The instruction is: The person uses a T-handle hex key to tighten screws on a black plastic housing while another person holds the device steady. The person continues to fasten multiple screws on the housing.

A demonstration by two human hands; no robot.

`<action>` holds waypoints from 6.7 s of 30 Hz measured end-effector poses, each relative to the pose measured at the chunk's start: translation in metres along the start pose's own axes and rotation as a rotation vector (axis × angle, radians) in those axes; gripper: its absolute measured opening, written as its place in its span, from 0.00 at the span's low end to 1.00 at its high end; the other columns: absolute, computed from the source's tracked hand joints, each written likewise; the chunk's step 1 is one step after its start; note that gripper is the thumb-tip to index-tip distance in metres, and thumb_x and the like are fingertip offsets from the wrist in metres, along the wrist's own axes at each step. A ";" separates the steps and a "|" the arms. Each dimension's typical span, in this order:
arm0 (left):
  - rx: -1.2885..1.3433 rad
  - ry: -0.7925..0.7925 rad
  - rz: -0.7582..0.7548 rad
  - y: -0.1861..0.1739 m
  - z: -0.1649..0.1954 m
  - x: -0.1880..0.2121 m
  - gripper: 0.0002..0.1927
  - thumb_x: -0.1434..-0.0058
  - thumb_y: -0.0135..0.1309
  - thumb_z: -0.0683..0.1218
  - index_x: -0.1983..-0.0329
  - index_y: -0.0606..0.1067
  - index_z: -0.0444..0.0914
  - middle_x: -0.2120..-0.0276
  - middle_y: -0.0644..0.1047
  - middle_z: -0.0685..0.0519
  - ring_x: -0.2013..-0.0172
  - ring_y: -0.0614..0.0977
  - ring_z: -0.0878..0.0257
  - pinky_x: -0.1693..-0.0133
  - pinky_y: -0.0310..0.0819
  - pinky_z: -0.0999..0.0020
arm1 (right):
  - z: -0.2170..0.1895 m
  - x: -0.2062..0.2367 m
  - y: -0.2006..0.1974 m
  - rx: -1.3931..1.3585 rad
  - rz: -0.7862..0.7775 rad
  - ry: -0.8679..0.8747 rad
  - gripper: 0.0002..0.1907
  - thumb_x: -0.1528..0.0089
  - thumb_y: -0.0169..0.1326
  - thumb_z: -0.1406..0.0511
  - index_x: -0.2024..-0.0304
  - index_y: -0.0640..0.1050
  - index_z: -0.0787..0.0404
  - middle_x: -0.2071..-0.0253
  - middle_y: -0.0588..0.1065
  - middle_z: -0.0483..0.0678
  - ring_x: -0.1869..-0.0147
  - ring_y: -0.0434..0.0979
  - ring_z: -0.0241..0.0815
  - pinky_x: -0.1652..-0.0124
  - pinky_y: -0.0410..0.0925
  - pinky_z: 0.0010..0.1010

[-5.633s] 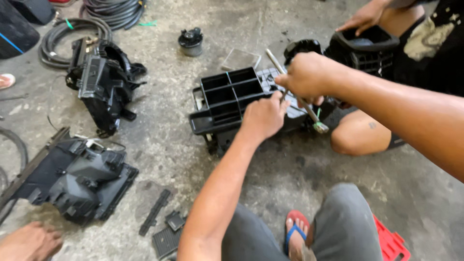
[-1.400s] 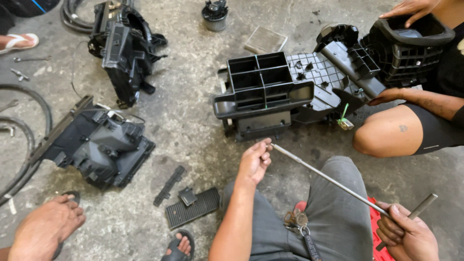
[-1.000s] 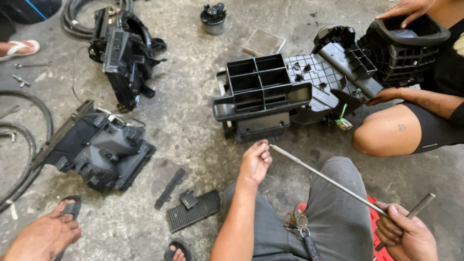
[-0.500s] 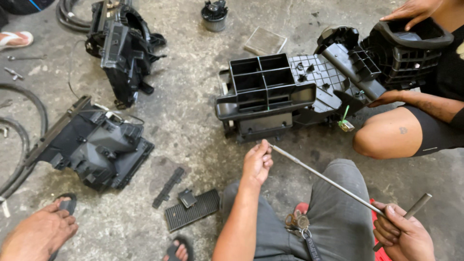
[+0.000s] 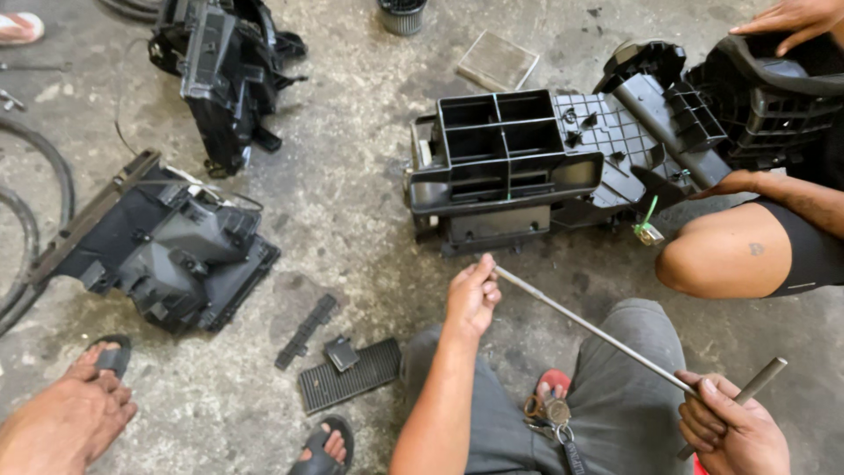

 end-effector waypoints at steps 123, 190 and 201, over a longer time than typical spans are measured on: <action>-1.670 1.275 0.122 0.057 0.116 0.023 0.07 0.42 0.64 0.46 0.62 0.79 0.43 0.70 0.77 0.51 0.69 0.81 0.49 0.66 0.76 0.55 | -0.199 -0.020 0.484 2.232 -1.056 -0.987 0.06 0.49 0.55 0.66 0.69 0.76 0.58 0.74 0.76 0.48 0.67 0.81 0.53 0.75 0.73 0.43; -1.527 1.076 -0.125 0.200 0.158 0.098 0.12 0.33 0.49 0.50 0.50 0.73 0.40 0.62 0.81 0.41 0.60 0.82 0.40 0.61 0.76 0.47 | -0.223 -0.009 0.494 2.430 -0.828 -1.440 0.10 0.41 0.55 0.59 0.58 0.82 0.49 0.55 0.79 0.41 0.43 0.75 0.45 0.48 0.69 0.39; -1.888 0.975 -0.054 0.160 0.132 0.054 0.15 0.30 0.49 0.53 0.56 0.71 0.35 0.59 0.78 0.38 0.58 0.81 0.38 0.58 0.76 0.44 | -0.212 -0.020 0.492 2.278 -0.589 -1.280 0.18 0.36 0.52 0.63 0.44 0.74 0.59 0.67 0.81 0.55 0.62 0.82 0.57 0.64 0.74 0.47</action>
Point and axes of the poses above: each hand's wrist, its own x-axis away from the middle knuckle, its own y-axis out of the palm, z = x × y, the point moved 4 cm from there along -x, towards the middle knuckle
